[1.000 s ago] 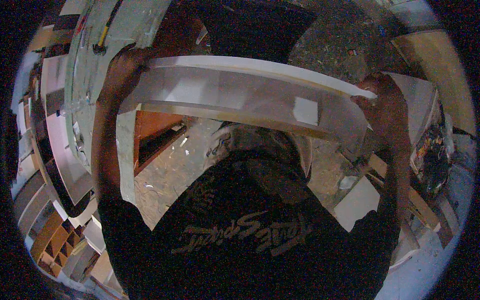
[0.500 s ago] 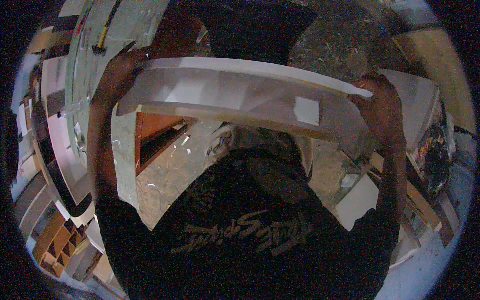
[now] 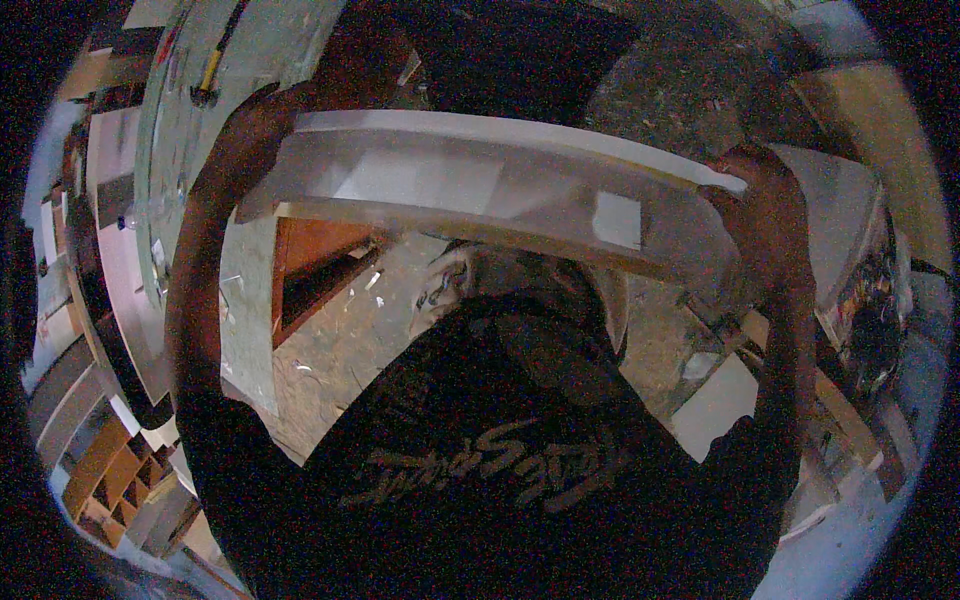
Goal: The person applies white edging tape to the edges of a white wooden shelf unit, pressing the tape down by hand and trimming the excess with a blade.
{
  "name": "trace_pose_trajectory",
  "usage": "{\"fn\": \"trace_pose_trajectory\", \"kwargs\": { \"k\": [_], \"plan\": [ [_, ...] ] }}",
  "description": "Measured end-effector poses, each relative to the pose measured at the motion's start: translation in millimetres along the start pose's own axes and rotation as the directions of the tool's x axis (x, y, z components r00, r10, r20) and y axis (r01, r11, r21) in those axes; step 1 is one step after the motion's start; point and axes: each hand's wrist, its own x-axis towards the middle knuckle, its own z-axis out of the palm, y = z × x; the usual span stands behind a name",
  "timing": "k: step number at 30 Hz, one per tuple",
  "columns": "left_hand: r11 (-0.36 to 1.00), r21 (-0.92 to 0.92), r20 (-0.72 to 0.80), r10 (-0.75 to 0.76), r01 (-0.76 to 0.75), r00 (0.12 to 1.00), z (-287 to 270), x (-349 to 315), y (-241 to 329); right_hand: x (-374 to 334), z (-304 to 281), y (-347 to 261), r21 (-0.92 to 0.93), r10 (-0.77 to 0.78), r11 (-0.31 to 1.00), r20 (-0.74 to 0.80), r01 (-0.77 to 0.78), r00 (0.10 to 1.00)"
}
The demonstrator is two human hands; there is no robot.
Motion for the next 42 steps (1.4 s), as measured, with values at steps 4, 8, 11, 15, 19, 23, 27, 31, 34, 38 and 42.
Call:
{"fn": "trace_pose_trajectory", "kwargs": {
  "k": [4, 8, 11, 15, 19, 23, 27, 31, 34, 38, 42],
  "plan": [
    [0.995, 0.100, 0.002, 0.031, -0.031, 1.000, 0.2, -2.7, -2.0, -2.1, -0.8, -2.0, -0.010, 0.054, 0.998, 0.018, -0.054, 0.998],
    [0.995, 0.093, -0.129, 0.047, -0.036, 0.991, -3.0, -5.9, 8.2, -1.9, -4.8, -9.8, -0.011, 0.063, 0.998, 0.027, -0.063, 0.998],
    [0.996, 0.078, -0.080, -0.027, 0.033, 0.996, -5.1, -7.3, 8.4, 0.4, -1.7, -9.5, 0.022, 0.097, 0.995, 0.044, -0.098, 0.994],
    [0.990, -0.010, -0.013, -0.144, 0.144, 0.989, -12.3, -8.6, 9.8, -1.7, -2.0, -12.7, 0.021, 0.093, 0.995, 0.019, -0.093, 0.996],
    [0.975, -0.100, -0.025, -0.203, 0.200, 0.979, -14.0, -6.4, 0.9, -1.2, -0.4, -7.4, -0.012, 0.034, 0.999, 0.028, -0.034, 0.999],
    [0.950, -0.169, 0.048, -0.259, 0.263, 0.965, -17.8, -4.9, -4.9, -1.0, 5.8, -0.5, 0.024, 0.024, 0.999, 0.008, -0.025, 1.000],
    [0.837, -0.411, 0.005, -0.395, 0.362, 0.919, -14.1, -5.3, -3.3, -4.6, 3.0, -3.6, -0.031, 0.019, 0.999, -0.020, -0.020, 1.000],
    [0.819, -0.506, -0.077, -0.355, 0.270, 0.932, -4.6, -7.6, -10.1, -2.9, -1.3, -9.1, -0.023, -0.004, 1.000, 0.010, 0.004, 1.000],
    [0.785, -0.495, 0.029, -0.414, 0.373, 0.910, -3.8, -9.3, -14.2, -2.6, -1.1, -9.8, 0.029, 0.025, 0.999, 0.011, -0.025, 1.000],
    [0.768, -0.500, 0.035, -0.443, 0.400, 0.896, -9.4, -6.2, -5.6, -4.2, -2.4, -9.9, 0.031, 0.025, 0.999, 0.016, -0.025, 1.000],
    [0.968, -0.220, -0.153, -0.159, 0.124, 0.975, -12.2, -11.1, 7.9, -6.5, 3.7, -2.5, 0.014, 0.087, 0.996, 0.017, -0.087, 0.996]
  ]
}}
